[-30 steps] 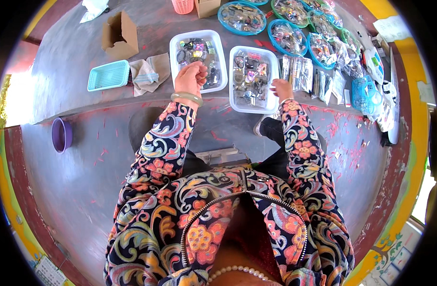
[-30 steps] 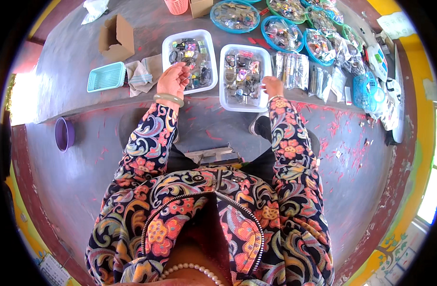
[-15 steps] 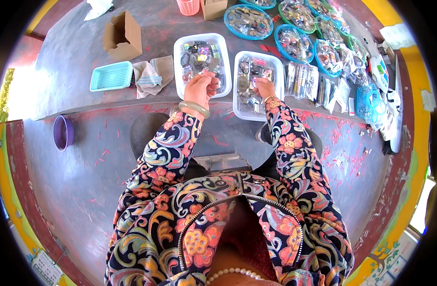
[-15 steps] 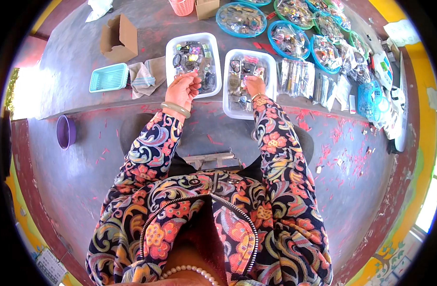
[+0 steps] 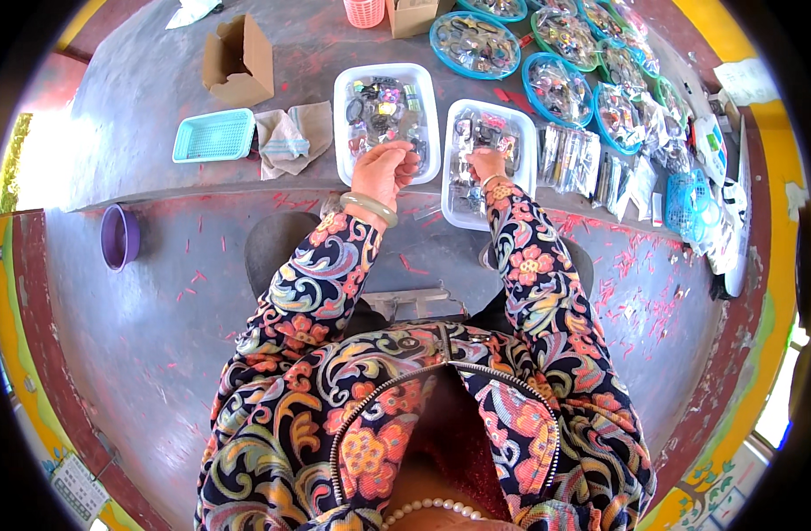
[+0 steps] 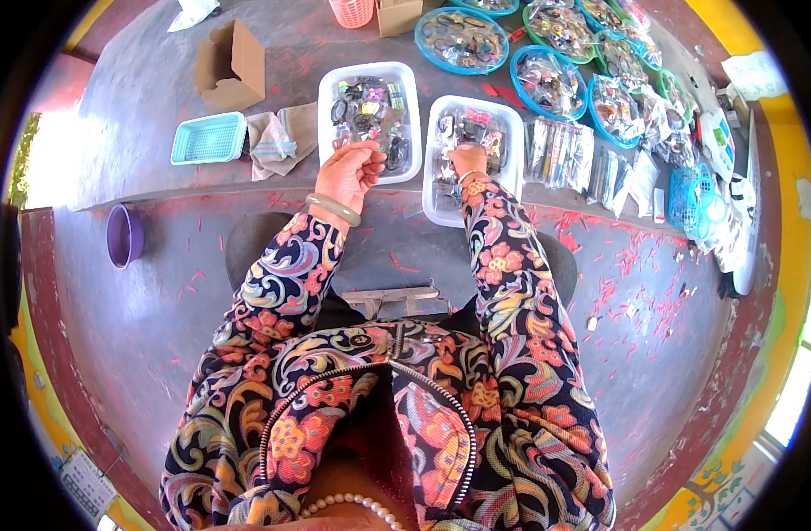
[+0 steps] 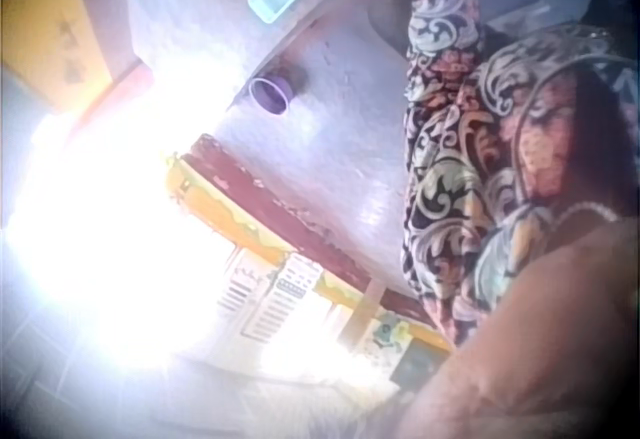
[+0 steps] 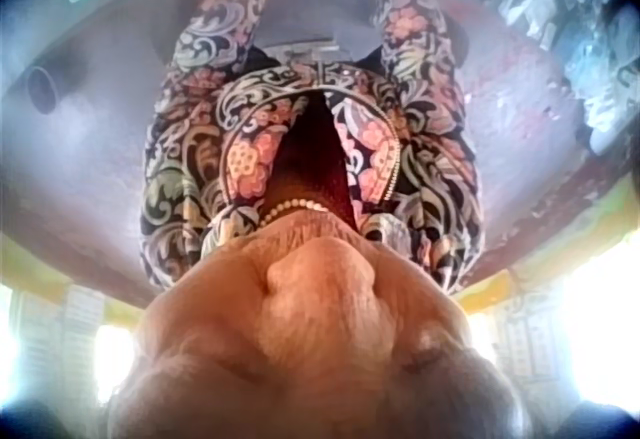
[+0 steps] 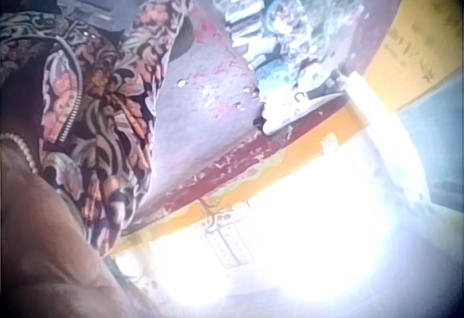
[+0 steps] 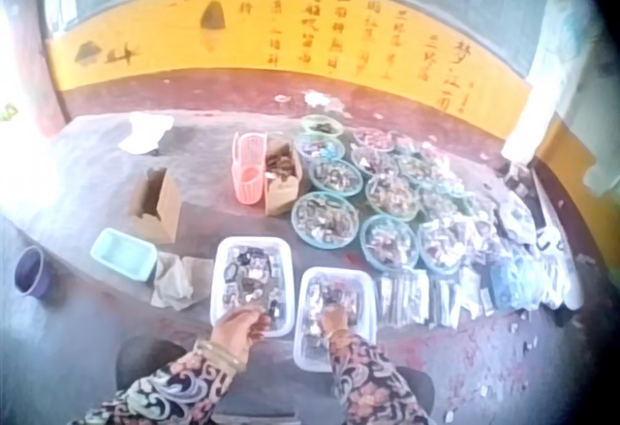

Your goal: The person sits on the floor and repeatedly picks up small hair accessories from a white tray, places them into clear plastic bags, and sets the packaged items into a second tray. The process involves handling individual items one by one and organizing them into separate containers.

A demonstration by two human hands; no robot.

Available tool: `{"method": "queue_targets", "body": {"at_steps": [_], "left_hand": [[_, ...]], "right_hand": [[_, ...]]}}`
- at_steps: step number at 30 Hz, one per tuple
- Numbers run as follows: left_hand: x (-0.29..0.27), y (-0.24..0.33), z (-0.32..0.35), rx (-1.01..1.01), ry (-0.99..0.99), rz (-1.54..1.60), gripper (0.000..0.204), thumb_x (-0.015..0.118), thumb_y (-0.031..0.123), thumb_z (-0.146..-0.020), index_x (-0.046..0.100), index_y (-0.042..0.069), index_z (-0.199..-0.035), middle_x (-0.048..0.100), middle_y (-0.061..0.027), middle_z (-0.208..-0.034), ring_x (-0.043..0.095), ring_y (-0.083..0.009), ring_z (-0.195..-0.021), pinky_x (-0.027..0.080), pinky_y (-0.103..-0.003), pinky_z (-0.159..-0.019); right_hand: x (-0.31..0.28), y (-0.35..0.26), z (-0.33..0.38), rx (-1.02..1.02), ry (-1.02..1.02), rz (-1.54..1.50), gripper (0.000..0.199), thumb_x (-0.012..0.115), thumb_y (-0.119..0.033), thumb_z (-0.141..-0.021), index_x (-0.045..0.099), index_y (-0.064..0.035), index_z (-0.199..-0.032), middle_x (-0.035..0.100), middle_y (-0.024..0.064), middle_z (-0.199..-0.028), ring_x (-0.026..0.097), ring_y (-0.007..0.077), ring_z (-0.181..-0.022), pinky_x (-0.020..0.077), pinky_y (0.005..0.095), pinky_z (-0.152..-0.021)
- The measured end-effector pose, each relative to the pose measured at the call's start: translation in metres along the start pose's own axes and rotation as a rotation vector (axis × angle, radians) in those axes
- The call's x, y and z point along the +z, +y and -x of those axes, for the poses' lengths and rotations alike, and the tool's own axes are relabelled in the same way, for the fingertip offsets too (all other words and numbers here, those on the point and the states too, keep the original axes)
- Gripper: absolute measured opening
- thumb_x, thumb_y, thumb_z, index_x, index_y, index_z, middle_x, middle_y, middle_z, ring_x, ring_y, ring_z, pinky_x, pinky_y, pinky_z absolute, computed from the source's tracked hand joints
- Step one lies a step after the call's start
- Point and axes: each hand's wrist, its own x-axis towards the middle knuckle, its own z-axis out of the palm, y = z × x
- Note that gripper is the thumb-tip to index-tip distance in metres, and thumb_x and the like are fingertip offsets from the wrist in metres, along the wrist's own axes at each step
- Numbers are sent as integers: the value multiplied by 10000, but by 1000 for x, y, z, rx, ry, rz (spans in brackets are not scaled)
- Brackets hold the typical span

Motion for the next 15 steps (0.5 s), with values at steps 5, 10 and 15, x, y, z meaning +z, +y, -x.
{"method": "queue_targets", "body": {"at_steps": [5,10,15], "left_hand": [[3,0,2,-16,3,-25,152,506,91,-817,594,25,-922,614,-76,-781,563,-139,-674,428,-243,-601],[6,-3,-2,-34,-38,-37,152,513,101,-819,590,20,-921,615,-79,-789,567,-138,-680,433,-245,-607],[2,-3,-1,-62,-72,-78,153,515,115,-824,587,20,-920,615,-70,-792,565,-126,-680,433,-234,-606]], "right_hand": [[-5,20,-19,-407,52,686,147,609,-174,-707,612,-34,-662,567,55,-517,541,139,-413,402,264,-370],[-43,46,-37,-226,-108,588,208,581,-181,-708,594,5,-615,583,79,-548,563,157,-445,423,291,-378],[-64,-23,37,172,-211,291,222,591,-201,-733,592,-11,-618,580,48,-587,550,126,-502,385,267,-407]]}}
